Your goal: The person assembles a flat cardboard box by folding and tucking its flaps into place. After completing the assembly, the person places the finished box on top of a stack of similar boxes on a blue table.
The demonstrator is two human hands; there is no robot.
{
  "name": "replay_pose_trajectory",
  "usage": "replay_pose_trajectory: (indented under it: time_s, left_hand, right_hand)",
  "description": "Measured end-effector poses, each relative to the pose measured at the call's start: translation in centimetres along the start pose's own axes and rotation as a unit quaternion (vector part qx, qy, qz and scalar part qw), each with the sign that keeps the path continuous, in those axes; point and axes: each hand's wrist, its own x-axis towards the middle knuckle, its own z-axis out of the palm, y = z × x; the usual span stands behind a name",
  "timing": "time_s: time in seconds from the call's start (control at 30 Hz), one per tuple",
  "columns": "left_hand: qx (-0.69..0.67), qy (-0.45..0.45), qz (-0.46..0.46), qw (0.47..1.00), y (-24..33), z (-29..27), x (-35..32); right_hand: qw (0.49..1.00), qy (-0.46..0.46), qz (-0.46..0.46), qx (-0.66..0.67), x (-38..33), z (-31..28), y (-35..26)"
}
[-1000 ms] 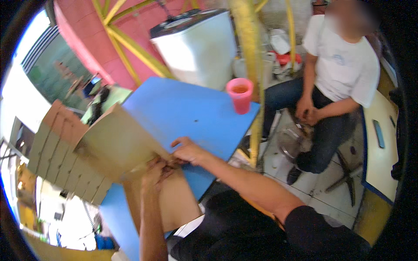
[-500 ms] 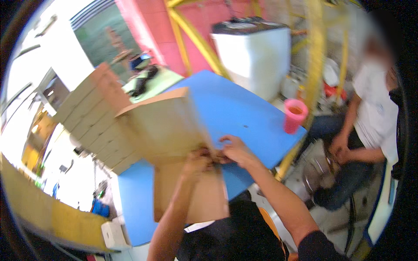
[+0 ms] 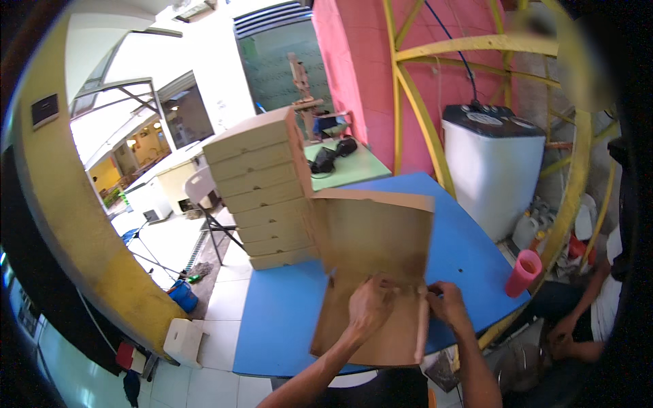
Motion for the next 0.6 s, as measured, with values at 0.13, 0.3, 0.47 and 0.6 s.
replay_pose_trajectory:
  time_s: [0.13, 0.3, 0.47, 0.6]
  left_hand:
    - [-0.080, 0.218, -0.119, 0.965, -4.1, -6.4, -0.6]
    - [-0.257, 0.055, -0.246, 0.933, -7.8, -7.4, 0.5]
    - [-0.259, -0.025, -0.238, 0.936, -6.9, -6.4, 1.8]
    - [-0.272, -0.068, -0.194, 0.940, -6.9, -5.9, 2.1]
  right_hand:
    - [0.984, 0.059, 0.006, -0.170, 2.0, -0.1, 1.6]
    - [0.986, 0.055, -0.014, -0.158, 3.5, -1.0, 2.1]
    - [0.984, -0.006, 0.003, -0.178, 4.0, -2.6, -1.2]
    - [0.947, -0.031, 0.008, -0.318, 3.5, -3.9, -5.4]
